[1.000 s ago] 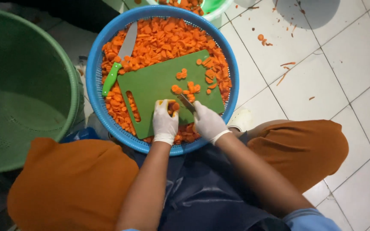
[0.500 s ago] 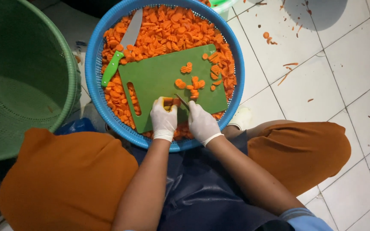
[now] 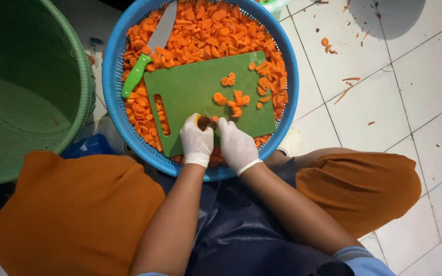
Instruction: Slicing and grating carrots into small pieces using a knife and other manual tools on a cutting board inside a large basket.
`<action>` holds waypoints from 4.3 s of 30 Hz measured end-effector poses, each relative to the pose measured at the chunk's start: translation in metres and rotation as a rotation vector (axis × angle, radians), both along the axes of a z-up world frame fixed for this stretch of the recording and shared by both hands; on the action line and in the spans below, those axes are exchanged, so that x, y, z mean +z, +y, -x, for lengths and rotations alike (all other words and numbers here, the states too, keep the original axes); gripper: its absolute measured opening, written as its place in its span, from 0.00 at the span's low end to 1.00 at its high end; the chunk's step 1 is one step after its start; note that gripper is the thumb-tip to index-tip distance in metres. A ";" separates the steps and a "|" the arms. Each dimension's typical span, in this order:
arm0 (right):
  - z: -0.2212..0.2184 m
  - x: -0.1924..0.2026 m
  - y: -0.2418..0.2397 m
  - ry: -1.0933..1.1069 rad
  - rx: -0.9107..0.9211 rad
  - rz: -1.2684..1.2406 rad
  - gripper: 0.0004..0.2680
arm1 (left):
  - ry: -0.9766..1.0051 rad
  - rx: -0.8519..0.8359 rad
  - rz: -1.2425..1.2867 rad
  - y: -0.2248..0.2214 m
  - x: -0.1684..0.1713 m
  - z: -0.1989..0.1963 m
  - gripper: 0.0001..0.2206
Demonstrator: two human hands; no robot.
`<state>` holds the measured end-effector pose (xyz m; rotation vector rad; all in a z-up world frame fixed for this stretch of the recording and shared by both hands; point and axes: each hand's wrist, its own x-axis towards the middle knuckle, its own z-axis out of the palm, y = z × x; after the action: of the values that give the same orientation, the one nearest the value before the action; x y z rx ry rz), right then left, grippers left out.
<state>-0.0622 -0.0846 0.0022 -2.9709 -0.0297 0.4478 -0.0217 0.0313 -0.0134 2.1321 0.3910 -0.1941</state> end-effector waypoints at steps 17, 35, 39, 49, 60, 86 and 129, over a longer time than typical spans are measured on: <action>-0.008 -0.039 -0.012 -0.016 0.042 -0.048 0.13 | 0.017 0.002 -0.010 -0.002 -0.002 0.002 0.06; -0.023 0.093 -0.102 -0.013 -0.554 -0.575 0.12 | -0.255 -0.532 -0.089 -0.043 0.012 -0.017 0.19; -0.023 0.095 -0.094 0.009 -0.532 -0.562 0.11 | -0.228 -0.635 -0.221 -0.055 0.006 -0.017 0.18; -0.008 0.054 -0.078 0.100 -0.373 -0.472 0.11 | -0.019 -0.365 -0.111 -0.016 -0.029 -0.003 0.11; 0.012 -0.020 -0.040 0.042 -0.214 -0.261 0.13 | 0.172 -0.049 0.373 0.003 -0.035 -0.005 0.12; -0.006 0.007 -0.023 0.015 -0.147 -0.209 0.11 | 0.187 -0.026 0.069 -0.004 -0.024 -0.013 0.08; -0.008 0.029 -0.089 0.075 -0.389 -0.426 0.10 | -0.267 -0.426 -0.319 -0.040 -0.006 0.004 0.13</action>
<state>-0.0537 -0.1734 0.0308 -2.4593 0.4004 0.4339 -0.0255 -0.0092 -0.0196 2.4973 -0.2082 -0.0888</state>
